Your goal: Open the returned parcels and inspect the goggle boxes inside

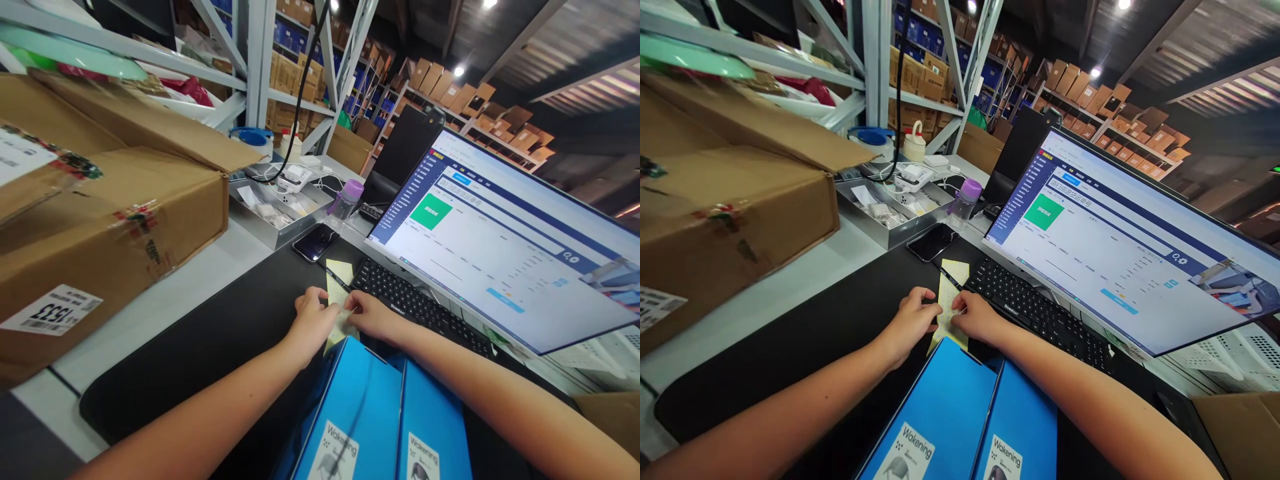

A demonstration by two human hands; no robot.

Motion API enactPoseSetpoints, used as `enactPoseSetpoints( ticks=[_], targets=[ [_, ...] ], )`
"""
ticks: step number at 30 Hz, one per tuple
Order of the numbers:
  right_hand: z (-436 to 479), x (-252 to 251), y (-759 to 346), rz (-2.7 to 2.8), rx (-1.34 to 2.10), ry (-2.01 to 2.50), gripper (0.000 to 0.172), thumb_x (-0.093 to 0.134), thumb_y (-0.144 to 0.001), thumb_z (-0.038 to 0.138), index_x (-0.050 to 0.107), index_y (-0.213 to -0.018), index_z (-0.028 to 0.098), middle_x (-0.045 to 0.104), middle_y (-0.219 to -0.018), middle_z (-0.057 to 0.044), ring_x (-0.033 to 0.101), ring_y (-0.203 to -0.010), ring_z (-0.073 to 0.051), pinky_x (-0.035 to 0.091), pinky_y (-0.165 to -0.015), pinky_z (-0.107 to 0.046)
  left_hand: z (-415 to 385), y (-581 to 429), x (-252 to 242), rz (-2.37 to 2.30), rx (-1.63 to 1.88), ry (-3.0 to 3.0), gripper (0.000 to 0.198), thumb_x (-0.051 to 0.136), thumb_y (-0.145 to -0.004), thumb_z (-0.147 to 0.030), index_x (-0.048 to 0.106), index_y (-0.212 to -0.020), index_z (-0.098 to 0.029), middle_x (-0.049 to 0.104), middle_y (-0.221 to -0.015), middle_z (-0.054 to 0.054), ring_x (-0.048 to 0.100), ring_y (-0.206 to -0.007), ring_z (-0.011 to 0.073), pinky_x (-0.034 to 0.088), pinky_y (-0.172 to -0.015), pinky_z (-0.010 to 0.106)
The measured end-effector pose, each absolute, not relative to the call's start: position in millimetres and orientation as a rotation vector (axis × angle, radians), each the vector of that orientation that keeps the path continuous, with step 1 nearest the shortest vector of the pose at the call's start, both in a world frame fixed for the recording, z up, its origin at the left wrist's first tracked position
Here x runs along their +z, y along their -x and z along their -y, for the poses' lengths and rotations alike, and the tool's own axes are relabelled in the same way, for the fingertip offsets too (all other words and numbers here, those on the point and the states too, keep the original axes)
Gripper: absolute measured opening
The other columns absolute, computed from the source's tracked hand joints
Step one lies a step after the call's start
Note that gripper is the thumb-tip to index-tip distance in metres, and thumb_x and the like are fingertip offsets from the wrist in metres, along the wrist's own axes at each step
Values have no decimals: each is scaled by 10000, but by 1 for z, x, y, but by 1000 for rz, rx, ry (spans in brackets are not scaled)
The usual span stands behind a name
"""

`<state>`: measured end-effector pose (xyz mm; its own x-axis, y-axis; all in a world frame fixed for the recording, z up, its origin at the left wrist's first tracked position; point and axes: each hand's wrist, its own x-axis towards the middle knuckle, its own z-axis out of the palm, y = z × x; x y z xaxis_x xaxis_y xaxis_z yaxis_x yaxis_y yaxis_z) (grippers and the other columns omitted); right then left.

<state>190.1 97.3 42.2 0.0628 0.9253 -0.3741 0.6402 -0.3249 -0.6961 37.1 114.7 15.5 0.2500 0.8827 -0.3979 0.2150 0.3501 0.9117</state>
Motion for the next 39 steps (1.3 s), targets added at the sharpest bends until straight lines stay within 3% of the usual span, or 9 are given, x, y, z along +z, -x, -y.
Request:
enactPoseSetpoints(
  ticks=[4, 8, 13, 17, 20, 29, 32, 36, 39],
  targets=[
    [-94, 61, -184, 1892, 1125, 1865, 235, 697, -639, -38, 647, -698, 185, 545, -715, 56, 494, -700, -112, 353, -673, -233, -115, -29, 27, -1253, 521, -1218, 386, 596, -824, -250, 453, -1178, -192, 457, -1278, 138, 549, -1169, 264, 482, -942, 346],
    [-90, 68, -184, 2135, 1001, 1846, 214, 679, -706, -48, 686, -737, 164, 574, -671, 65, 506, -625, -90, 352, -611, -211, -118, -26, 22, -1216, 473, -1283, 407, 518, -854, -239, 393, -1236, -171, 542, -1235, 146, 609, -1077, 243, 475, -871, 320],
    [-86, 62, -191, 2168, 921, 1838, 220, 703, -704, -36, 733, -817, 151, 635, -744, 40, 552, -655, -89, 397, -622, -191, -117, -27, 3, -1061, 490, -1538, 270, 590, -833, -170, 484, -1080, -190, 597, -772, -8, 567, -693, 180, 362, -632, 273],
    [-80, 59, -194, 2214, 842, 1820, 241, 704, -691, -47, 748, -822, 150, 646, -760, 30, 559, -663, -89, 408, -638, -191, -119, -29, -9, -1016, 572, -1659, 200, 582, -796, -39, 547, -898, -207, 533, -645, -51, 504, -628, 147, 299, -610, 268],
    [-76, 63, -193, 2244, 766, 1833, 249, 702, -687, -56, 751, -818, 151, 658, -771, 20, 567, -672, -95, 411, -650, -199, -130, -30, -14, -1060, 648, -1637, 185, 578, -770, -13, 557, -795, -195, 546, -650, -40, 514, -639, 141, 314, -618, 259],
    [-80, 72, -192, 2089, 513, 1858, 73, 778, -790, 118, 759, -828, 177, 657, -789, -3, 588, -733, -127, 424, -685, -240, -147, -30, -17, -1086, 788, -1478, 56, 549, -860, -157, 532, -888, -201, 576, -716, -31, 551, -642, 140, 367, -593, 228],
    [-84, 69, -191, 2031, 537, 1864, 96, 805, -765, 114, 760, -827, 172, 644, -783, 1, 581, -711, -119, 428, -670, -236, -137, -30, -8, -1063, 706, -1467, 160, 600, -814, -147, 534, -952, -196, 553, -715, -42, 555, -639, 144, 372, -566, 224],
    [-88, 64, -186, 2031, 513, 1839, 149, 833, -738, 116, 776, -861, 177, 628, -785, 7, 574, -688, -113, 435, -662, -238, -134, -22, 2, -1005, 548, -1529, 460, 599, -644, 30, 552, -1048, -184, 590, -742, -39, 602, -666, 161, 388, -556, 222],
    [-93, 61, -179, 2082, 464, 1813, 163, 832, -750, 136, 795, -895, 199, 649, -827, -2, 586, -726, -125, 442, -701, -252, -137, -16, 4, -1054, 550, -1636, 506, 583, -660, 51, 536, -1100, -193, 613, -845, -7, 603, -743, 175, 365, -593, 235]
  ],
)
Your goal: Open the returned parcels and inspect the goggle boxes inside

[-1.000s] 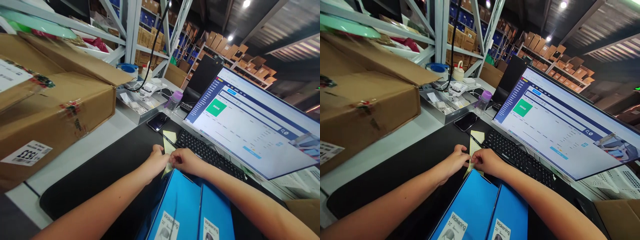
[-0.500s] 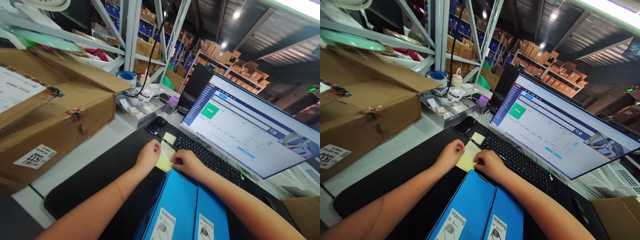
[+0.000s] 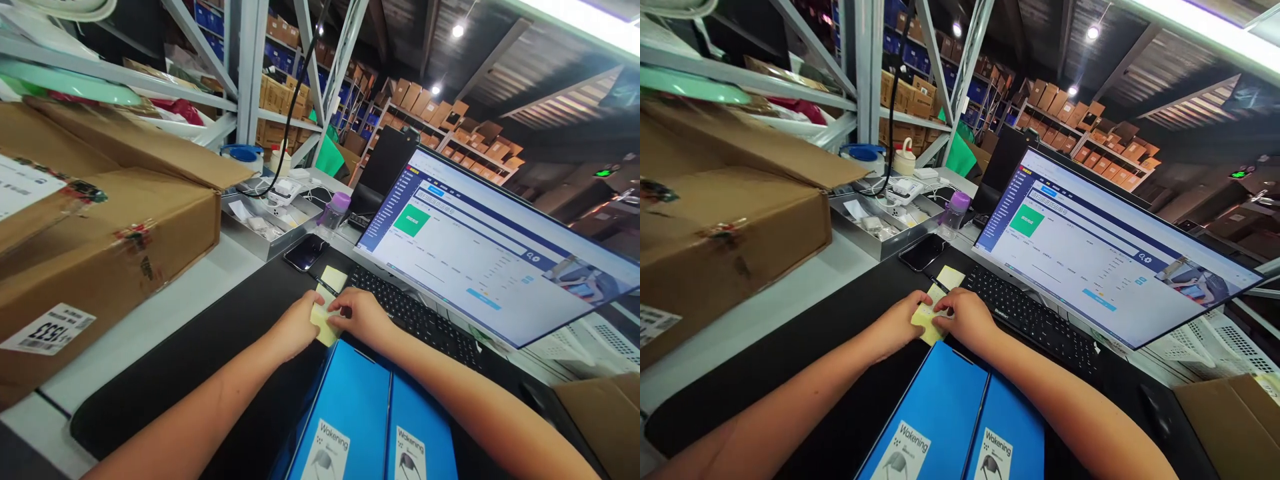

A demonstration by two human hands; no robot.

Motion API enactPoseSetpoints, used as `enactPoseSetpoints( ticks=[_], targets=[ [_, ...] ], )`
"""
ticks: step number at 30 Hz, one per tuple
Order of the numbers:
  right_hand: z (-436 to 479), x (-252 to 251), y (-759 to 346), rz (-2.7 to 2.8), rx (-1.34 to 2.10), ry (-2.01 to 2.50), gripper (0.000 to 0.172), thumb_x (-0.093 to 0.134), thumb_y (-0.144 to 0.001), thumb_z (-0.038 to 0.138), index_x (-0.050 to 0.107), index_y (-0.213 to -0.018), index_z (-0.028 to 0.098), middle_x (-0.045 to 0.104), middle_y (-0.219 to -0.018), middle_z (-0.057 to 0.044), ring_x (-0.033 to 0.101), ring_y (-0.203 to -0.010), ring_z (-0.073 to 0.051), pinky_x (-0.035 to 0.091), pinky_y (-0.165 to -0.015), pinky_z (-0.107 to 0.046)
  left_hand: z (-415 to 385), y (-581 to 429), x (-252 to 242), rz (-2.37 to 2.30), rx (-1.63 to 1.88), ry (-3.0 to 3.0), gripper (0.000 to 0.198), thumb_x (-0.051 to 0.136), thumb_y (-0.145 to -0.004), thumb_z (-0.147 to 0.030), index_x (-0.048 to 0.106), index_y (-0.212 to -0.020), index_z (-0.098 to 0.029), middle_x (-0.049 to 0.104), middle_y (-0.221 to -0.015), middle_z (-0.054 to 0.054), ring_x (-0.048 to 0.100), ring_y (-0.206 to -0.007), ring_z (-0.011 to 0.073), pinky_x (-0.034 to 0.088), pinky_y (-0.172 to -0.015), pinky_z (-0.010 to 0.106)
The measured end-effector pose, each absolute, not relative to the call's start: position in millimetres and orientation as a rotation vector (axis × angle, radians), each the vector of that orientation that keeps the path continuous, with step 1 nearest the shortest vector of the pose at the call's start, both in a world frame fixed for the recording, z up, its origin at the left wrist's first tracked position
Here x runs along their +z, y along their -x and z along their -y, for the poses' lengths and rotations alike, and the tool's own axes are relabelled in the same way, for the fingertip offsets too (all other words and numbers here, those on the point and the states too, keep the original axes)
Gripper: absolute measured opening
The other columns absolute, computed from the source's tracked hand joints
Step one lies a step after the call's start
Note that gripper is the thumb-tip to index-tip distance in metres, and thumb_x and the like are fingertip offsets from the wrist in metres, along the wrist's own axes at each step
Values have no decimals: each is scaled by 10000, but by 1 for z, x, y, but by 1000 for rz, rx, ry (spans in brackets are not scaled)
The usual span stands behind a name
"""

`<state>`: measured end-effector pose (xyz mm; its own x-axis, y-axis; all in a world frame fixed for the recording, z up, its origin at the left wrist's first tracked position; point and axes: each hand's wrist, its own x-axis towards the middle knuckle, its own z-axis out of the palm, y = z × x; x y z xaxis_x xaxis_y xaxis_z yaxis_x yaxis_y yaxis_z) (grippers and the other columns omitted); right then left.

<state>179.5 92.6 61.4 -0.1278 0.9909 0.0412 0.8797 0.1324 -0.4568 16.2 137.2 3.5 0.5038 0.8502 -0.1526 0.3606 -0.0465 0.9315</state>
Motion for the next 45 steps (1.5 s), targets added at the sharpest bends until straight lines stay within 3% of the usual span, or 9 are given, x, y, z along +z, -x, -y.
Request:
enactPoseSetpoints(
  ticks=[3, 10, 16, 22, 27, 32, 37, 41, 45],
  targets=[
    [-97, 60, -172, 2079, 425, 1842, 185, 840, -751, 167, 808, -924, 223, 676, -887, -11, 606, -767, -139, 451, -739, -264, -141, -14, 2, -1102, 580, -1743, 405, 602, -755, -29, 527, -1106, -217, 615, -882, 3, 589, -777, 187, 327, -617, 251],
    [-102, 59, -165, 1955, 422, 1992, 117, 856, -741, 221, 814, -846, 255, 713, -879, -3, 645, -810, -158, 443, -730, -263, -141, -16, 1, -1098, 569, -1889, 267, 569, -831, -72, 531, -1049, -222, 638, -869, 4, 610, -821, 203, 336, -658, 260],
    [-104, 57, -168, 1876, 400, 2060, 145, 881, -695, 217, 804, -815, 248, 729, -845, 7, 638, -742, -148, 413, -657, -264, -141, -19, 1, -1088, 544, -1957, 389, 530, -840, -41, 500, -1181, -225, 672, -932, 35, 648, -903, 241, 361, -700, 276],
    [-111, 54, -172, 1844, 390, 2064, 121, 877, -713, 238, 805, -810, 250, 738, -860, 12, 642, -743, -137, 411, -637, -256, -134, -22, 1, -1001, 570, -1929, 708, 532, -800, 3, 357, -1425, -281, 666, -1165, 67, 647, -1080, 262, 428, -849, 311],
    [-109, 56, -171, 1868, 285, 2041, 69, 851, -758, 265, 799, -803, 255, 737, -875, 4, 654, -772, -156, 418, -647, -271, -136, -25, -4, -990, 703, -1806, 654, 518, -809, -13, 352, -1418, -183, 667, -1144, 118, 648, -1093, 283, 451, -923, 365],
    [-99, 61, -171, 2066, 178, 1907, 47, 801, -814, 232, 791, -780, 264, 747, -902, -17, 664, -905, -200, 436, -760, -296, -141, -30, -10, -938, 759, -1727, 498, 482, -888, -108, 355, -1366, -164, 712, -993, 79, 701, -951, 240, 501, -828, 329],
    [-94, 64, -175, 2134, 184, 1832, 81, 800, -795, 176, 778, -774, 251, 741, -906, -7, 663, -835, -173, 428, -705, -278, -139, -29, -8, -963, 800, -1652, 427, 545, -867, -153, 411, -1271, -189, 714, -883, 31, 704, -789, 209, 493, -703, 288],
    [-96, 65, -179, 1984, 351, 1775, 56, 809, -795, 181, 762, -807, 209, 732, -857, -6, 660, -781, -140, 462, -699, -242, -137, -25, -3, -1004, 836, -1657, 387, 574, -863, -168, 465, -1231, -219, 724, -879, 18, 696, -773, 209, 472, -720, 297],
    [-99, 62, -180, 1773, 620, 1703, 503, 810, -745, 86, 688, -1216, 211, 769, -983, -23, 705, -847, -153, 514, -755, -257, -133, -24, 5, -1019, 822, -1723, 441, 564, -858, -114, 461, -1267, -242, 746, -1005, 38, 706, -917, 228, 466, -789, 307]
  ],
)
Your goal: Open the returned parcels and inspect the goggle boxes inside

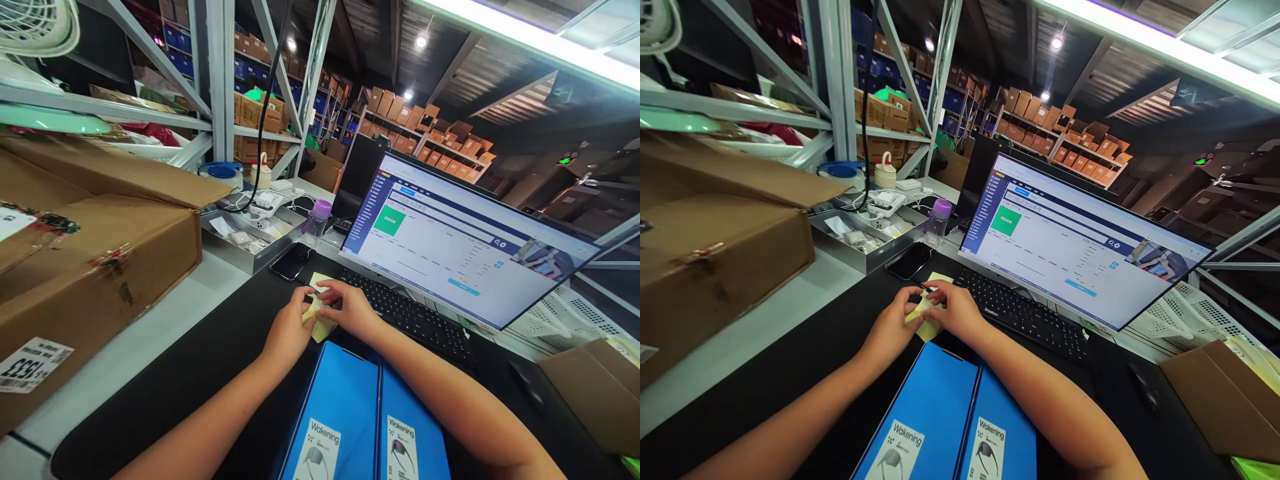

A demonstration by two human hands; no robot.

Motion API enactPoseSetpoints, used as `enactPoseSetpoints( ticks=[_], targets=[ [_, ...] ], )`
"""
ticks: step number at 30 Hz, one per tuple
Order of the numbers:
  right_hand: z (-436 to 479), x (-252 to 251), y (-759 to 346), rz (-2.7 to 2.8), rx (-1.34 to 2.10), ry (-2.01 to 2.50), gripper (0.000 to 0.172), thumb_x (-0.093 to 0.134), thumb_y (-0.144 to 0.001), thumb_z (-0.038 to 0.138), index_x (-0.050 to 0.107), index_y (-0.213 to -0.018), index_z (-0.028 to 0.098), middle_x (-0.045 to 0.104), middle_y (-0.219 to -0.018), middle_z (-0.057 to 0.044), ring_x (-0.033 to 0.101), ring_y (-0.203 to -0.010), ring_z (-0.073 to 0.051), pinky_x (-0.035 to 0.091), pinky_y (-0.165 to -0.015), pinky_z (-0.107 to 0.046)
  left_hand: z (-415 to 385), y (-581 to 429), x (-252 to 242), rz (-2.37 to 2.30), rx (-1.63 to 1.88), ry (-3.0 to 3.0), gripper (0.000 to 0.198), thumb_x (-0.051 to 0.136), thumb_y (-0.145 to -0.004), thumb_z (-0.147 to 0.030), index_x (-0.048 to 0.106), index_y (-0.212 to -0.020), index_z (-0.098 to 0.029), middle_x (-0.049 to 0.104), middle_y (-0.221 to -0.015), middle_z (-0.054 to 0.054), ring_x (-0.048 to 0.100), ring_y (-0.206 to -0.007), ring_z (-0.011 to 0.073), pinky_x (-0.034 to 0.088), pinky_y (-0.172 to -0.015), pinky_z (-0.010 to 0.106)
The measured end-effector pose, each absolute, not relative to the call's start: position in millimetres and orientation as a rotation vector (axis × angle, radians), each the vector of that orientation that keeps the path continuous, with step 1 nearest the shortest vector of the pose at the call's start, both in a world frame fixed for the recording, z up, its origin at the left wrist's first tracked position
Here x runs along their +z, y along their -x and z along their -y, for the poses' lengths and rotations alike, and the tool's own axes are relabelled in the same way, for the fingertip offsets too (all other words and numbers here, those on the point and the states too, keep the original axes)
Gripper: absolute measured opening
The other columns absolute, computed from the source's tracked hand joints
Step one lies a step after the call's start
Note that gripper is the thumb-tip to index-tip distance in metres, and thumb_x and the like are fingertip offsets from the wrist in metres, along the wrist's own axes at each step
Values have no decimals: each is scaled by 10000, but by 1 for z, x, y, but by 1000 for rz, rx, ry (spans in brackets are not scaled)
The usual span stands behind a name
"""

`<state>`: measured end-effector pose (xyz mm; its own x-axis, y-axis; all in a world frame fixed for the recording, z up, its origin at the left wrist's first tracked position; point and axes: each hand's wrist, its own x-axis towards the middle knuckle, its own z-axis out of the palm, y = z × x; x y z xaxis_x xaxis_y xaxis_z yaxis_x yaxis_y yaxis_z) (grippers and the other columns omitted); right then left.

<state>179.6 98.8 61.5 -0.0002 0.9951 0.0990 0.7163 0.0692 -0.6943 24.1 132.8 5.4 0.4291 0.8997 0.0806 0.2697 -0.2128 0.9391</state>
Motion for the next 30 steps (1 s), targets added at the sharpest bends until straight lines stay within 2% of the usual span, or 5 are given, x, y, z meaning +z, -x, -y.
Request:
enactPoseSetpoints(
  ticks=[3, 8, 13, 21, 30],
  targets=[
    [-100, 59, -176, 1750, 689, 1658, 604, 765, -722, 8, 664, -1269, 244, 787, -925, 11, 725, -879, -157, 514, -841, -279, -129, -25, 11, -1047, 795, -1754, 483, 559, -867, -99, 440, -1311, -247, 745, -1085, 61, 699, -1025, 253, 470, -842, 323],
    [-100, 60, -170, 1755, 477, 1749, 594, 731, -709, 0, 685, -1236, 271, 774, -852, 45, 711, -775, -146, 514, -779, -277, -126, -25, 12, -1047, 792, -1866, 514, 538, -878, -86, 424, -1351, -251, 742, -1110, 74, 697, -1072, 271, 476, -845, 324],
    [-101, 61, -172, 1689, 563, 1772, 701, 777, -667, -1, 622, -1304, 248, 757, -836, 51, 713, -767, -139, 532, -766, -260, -127, -25, 10, -1012, 761, -1885, 551, 549, -881, -69, 421, -1379, -265, 747, -1154, 69, 684, -1123, 260, 465, -905, 327],
    [-104, 58, -173, 1653, 599, 1803, 703, 801, -665, 9, 611, -1309, 216, 762, -789, 40, 731, -794, -161, 547, -795, -275, -128, -27, 10, -1017, 729, -1920, 544, 528, -899, -83, 432, -1399, -278, 730, -1215, 85, 661, -1172, 277, 448, -915, 342],
    [-102, 63, -176, 1666, 575, 1835, 706, 839, -654, 48, 620, -1302, 223, 773, -794, 46, 725, -751, -147, 523, -743, -254, -128, -25, 10, -972, 729, -1949, 507, 519, -908, -143, 429, -1388, -281, 750, -1136, 48, 694, -1028, 255, 440, -819, 315]
  ],
)
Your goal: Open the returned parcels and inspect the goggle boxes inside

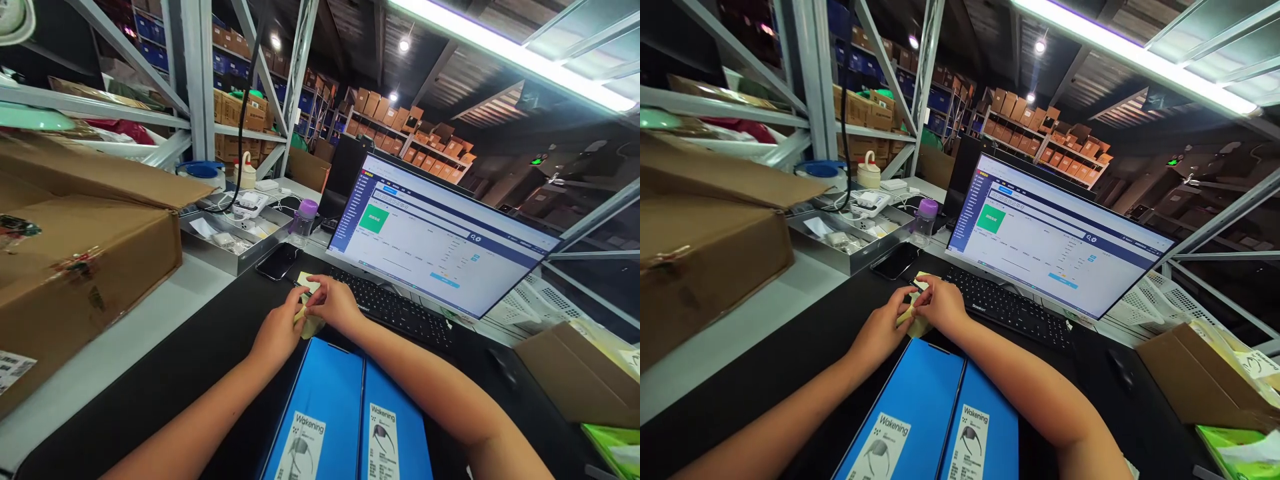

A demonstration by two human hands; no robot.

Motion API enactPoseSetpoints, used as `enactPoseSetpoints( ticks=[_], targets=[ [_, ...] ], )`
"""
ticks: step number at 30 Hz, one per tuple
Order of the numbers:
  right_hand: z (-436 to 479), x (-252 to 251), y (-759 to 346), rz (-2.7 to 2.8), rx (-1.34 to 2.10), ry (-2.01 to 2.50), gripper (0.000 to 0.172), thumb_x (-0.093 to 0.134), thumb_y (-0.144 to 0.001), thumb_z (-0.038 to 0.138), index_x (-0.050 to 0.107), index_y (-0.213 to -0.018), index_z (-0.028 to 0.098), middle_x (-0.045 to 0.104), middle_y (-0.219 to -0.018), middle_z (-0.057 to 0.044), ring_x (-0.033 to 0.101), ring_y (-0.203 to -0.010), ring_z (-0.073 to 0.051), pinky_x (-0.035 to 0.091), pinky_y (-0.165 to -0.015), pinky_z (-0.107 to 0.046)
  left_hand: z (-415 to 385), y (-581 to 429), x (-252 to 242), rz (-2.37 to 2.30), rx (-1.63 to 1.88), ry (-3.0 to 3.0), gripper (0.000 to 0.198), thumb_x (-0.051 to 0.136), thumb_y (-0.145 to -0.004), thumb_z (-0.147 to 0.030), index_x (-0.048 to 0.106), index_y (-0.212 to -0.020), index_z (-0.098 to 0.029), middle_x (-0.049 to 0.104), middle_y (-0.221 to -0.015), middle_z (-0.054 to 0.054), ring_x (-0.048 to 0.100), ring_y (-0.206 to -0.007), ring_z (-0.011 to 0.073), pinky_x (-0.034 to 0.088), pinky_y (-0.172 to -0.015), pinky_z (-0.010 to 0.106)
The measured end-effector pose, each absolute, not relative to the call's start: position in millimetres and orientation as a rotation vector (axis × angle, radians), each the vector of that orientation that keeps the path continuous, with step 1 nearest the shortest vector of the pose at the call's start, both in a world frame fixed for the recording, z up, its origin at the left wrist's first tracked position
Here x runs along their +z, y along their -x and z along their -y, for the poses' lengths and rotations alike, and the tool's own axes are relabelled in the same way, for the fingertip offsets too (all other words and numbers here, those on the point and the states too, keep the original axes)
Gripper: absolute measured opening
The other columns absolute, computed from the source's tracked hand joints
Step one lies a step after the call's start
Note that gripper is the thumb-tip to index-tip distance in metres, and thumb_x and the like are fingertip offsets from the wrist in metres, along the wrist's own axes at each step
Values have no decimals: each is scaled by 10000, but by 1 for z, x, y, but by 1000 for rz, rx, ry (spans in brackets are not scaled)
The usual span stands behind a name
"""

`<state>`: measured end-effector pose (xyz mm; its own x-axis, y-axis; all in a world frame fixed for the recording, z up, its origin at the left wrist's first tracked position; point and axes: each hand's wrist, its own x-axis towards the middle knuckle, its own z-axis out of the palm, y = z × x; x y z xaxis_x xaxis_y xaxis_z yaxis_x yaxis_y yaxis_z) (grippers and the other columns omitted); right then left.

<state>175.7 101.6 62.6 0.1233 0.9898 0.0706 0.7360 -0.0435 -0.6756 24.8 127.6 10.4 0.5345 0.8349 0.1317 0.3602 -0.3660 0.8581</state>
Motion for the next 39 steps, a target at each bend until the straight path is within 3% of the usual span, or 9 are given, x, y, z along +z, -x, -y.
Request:
enactPoseSetpoints(
  ticks=[7, 11, 14, 16, 19, 24, 31, 39],
  targets=[
    [-98, 72, -170, 1796, 526, 1817, 720, 762, -678, -2, 600, -1333, 249, 753, -790, 60, 707, -762, -151, 513, -769, -276, -132, -27, 7, -1033, 742, -1921, 454, 559, -884, -149, 423, -1310, -229, 737, -1021, 48, 699, -953, 236, 461, -766, 291],
    [-68, 96, -165, 1787, 843, 1603, 754, 794, -701, 57, 520, -1391, 186, 732, -830, 29, 696, -754, -148, 542, -753, -281, -131, -25, 8, -1129, 673, -1883, 519, 648, -843, -230, 434, -1315, -193, 718, -1031, 98, 705, -954, 289, 499, -744, 325],
    [-24, 118, -161, 1705, 1233, 1426, 778, 798, -746, 130, 444, -1436, 198, 719, -902, 12, 699, -806, -151, 561, -743, -282, -129, -22, 9, -1212, 679, -1870, 642, 707, -815, -311, 407, -1364, -164, 647, -1187, 154, 650, -1100, 334, 505, -912, 413],
    [7, 128, -156, 1696, 1428, 1421, 813, 803, -766, 147, 408, -1471, 233, 714, -929, 16, 696, -835, -145, 564, -773, -287, -128, -23, 9, -1292, 767, -1905, 672, 716, -814, -323, 406, -1382, -143, 537, -1319, 190, 537, -1267, 361, 438, -1054, 467],
    [44, 135, -148, 1707, 1531, 1538, 819, 791, -792, 127, 394, -1496, 256, 712, -898, 32, 692, -871, -133, 546, -820, -274, -127, -26, 8, -1350, 1014, -1971, 629, 735, -804, -293, 458, -1338, -113, 453, -1327, 193, 422, -1355, 369, 381, -1128, 490],
    [65, 127, -141, 1832, 1414, 1648, 845, 759, -830, 101, 323, -1535, 268, 725, -909, 38, 696, -888, -125, 519, -811, -251, -123, -30, 6, -1224, 1247, -1979, 509, 727, -799, -212, 511, -1252, -128, 440, -1258, 149, 432, -1313, 323, 362, -1159, 474],
    [70, 124, -130, 2021, 1189, 1757, 873, 735, -816, 53, 295, -1535, 281, 744, -928, 46, 698, -893, -147, 505, -844, -292, -125, -27, 7, -1192, 1212, -1918, 458, 713, -791, -159, 525, -1208, -158, 432, -1255, 126, 449, -1292, 300, 375, -1154, 472],
    [70, 131, -113, 2242, 898, 1946, 778, 689, -820, 62, 354, -1500, 237, 754, -903, 17, 692, -883, -206, 480, -729, -304, -121, -26, 13, -1159, 1132, -1858, 422, 696, -793, -141, 549, -1188, -165, 423, -1270, 120, 483, -1267, 283, 400, -1144, 454]
  ],
)
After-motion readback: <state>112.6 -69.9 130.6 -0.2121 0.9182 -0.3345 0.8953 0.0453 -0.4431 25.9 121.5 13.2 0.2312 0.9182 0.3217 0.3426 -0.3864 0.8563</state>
